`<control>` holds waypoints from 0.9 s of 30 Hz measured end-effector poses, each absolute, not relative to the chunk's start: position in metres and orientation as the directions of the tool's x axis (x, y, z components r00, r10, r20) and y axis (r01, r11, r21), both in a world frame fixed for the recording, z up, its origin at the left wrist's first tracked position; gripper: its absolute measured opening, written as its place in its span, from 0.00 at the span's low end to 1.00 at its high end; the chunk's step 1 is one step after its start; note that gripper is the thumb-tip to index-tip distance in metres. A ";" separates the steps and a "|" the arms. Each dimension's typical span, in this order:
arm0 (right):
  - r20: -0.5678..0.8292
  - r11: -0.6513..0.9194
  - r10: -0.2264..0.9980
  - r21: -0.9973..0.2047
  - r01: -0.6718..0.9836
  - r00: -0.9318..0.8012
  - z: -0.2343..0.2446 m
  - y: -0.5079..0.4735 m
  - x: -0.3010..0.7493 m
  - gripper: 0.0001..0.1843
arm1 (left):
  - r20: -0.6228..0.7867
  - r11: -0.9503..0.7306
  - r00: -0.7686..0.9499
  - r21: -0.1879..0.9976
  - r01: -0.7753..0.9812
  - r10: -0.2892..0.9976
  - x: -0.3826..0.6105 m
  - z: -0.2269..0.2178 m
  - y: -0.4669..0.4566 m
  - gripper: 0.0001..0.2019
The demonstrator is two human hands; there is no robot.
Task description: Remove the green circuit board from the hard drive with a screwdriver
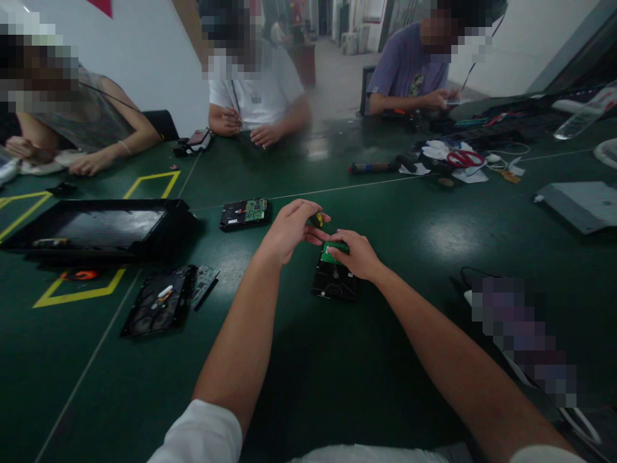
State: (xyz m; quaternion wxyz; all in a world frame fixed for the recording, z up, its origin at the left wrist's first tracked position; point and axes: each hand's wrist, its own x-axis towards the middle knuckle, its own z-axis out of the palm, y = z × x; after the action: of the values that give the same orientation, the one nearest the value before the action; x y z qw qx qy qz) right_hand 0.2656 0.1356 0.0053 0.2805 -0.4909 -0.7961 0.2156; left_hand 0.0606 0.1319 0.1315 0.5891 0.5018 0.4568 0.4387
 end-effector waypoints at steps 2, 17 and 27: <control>0.232 0.419 0.905 -0.622 0.661 -0.356 0.005 0.135 0.266 0.12 | -0.088 0.098 0.188 0.994 -0.048 0.978 0.060 0.131 0.133 0.10; 0.207 0.396 0.915 -0.623 0.674 -0.346 0.010 0.133 0.264 0.13 | -0.072 0.083 0.175 0.995 -0.055 0.982 0.059 0.131 0.134 0.11; 0.200 0.399 0.912 -0.631 0.666 -0.358 0.006 0.136 0.266 0.14 | -0.071 0.080 0.153 0.995 -0.054 0.986 0.059 0.130 0.134 0.11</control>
State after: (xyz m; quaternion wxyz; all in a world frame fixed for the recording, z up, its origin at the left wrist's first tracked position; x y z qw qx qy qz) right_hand 0.2663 0.1358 0.0063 0.2699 -0.4983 -0.7916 0.2285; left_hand 0.0589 0.1339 0.1298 0.5695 0.5019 0.4642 0.4563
